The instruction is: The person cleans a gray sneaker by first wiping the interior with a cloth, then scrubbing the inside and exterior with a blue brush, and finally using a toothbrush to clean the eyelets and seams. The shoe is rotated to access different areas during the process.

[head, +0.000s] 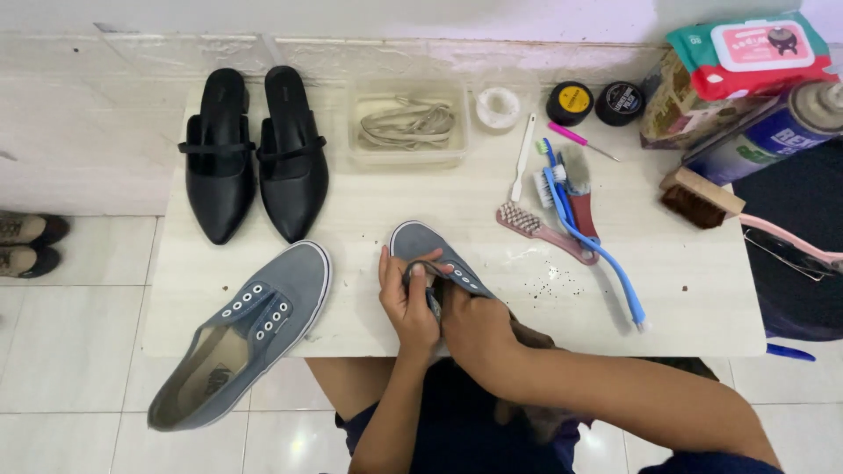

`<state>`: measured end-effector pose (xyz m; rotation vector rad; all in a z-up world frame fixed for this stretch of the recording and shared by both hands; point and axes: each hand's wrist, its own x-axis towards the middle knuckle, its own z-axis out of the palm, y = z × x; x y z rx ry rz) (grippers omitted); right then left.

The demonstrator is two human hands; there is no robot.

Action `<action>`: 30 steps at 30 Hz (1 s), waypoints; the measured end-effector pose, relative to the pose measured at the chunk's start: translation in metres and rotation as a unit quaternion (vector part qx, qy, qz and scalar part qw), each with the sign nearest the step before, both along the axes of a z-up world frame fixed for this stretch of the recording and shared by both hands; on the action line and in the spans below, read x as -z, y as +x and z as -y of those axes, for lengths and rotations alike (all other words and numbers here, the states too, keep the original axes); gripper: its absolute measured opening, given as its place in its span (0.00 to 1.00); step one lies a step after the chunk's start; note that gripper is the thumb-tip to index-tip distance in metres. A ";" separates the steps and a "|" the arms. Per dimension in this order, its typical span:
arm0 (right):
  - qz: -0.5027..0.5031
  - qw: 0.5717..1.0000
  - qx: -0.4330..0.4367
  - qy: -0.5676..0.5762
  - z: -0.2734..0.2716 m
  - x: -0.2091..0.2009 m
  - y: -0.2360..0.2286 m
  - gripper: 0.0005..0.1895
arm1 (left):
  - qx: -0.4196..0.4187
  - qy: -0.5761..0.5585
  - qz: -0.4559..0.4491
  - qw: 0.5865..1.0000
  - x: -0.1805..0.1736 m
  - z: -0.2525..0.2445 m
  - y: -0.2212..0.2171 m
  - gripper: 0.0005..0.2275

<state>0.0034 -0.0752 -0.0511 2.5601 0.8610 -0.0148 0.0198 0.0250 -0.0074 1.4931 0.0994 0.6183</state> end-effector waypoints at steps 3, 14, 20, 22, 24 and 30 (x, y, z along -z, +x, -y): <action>-0.038 0.993 0.040 -0.102 -0.008 0.002 -0.006 0.13 | -0.009 -0.102 0.029 0.994 0.029 0.004 0.002 0.05; -0.156 0.987 -0.009 -0.044 0.007 -0.035 -0.022 0.31 | 0.022 -0.065 0.054 0.996 0.013 0.001 0.001 0.12; -0.159 0.982 -0.066 0.072 0.007 -0.079 0.003 0.14 | 0.015 -0.004 0.079 0.997 0.024 -0.001 0.002 0.13; -0.204 0.971 -0.094 0.078 0.016 -0.110 -0.004 0.16 | 0.000 -0.006 0.089 0.996 0.023 0.001 0.004 0.13; -0.244 0.962 -0.113 0.050 0.021 -0.119 -0.013 0.15 | -0.004 -0.056 0.051 0.997 0.014 0.001 0.001 0.13; -0.362 0.929 -0.050 0.059 0.031 -0.142 -0.026 0.13 | -0.037 -0.052 0.047 0.997 -0.004 0.006 -0.007 0.12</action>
